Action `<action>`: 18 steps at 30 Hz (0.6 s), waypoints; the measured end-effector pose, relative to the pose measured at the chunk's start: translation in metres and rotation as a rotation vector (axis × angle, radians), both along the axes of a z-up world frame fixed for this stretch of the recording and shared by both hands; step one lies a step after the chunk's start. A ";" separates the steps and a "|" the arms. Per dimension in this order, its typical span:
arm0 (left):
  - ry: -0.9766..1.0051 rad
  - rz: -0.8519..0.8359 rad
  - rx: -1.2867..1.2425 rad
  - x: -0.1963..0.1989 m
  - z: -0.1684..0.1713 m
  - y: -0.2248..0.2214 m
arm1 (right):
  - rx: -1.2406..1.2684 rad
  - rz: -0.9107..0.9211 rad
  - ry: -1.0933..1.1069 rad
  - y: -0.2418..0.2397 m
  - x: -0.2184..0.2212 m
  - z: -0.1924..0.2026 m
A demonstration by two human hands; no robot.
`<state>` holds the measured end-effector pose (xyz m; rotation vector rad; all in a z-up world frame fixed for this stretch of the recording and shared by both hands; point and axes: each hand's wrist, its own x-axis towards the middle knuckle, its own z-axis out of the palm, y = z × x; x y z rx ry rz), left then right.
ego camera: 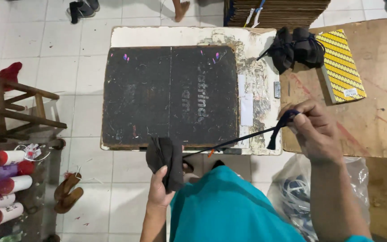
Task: Manually placing, smoothing, and stacking fabric pieces on a production table.
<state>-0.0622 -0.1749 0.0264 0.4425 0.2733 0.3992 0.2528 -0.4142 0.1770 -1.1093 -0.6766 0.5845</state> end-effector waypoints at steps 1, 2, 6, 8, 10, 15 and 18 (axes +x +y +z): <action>0.239 0.036 0.004 -0.010 -0.013 0.001 | 0.087 0.002 0.027 -0.006 0.005 0.000; 0.473 0.076 0.002 -0.017 -0.026 0.001 | 0.171 0.012 0.050 -0.011 0.014 0.002; 0.596 0.090 0.019 -0.015 -0.013 -0.003 | 0.166 -0.103 -0.138 -0.006 0.003 0.052; 0.478 -0.006 0.084 -0.002 0.017 -0.008 | 0.242 -0.127 -0.097 -0.002 -0.010 0.068; 0.510 -0.027 0.076 0.001 0.018 -0.006 | 0.231 -0.162 -0.138 -0.003 -0.001 0.076; 0.491 -0.039 -0.020 0.003 0.005 0.001 | 0.183 -0.181 -0.286 0.007 -0.001 0.086; 0.540 -0.052 0.025 -0.001 -0.005 0.003 | 0.080 -0.317 -0.298 0.000 0.012 0.058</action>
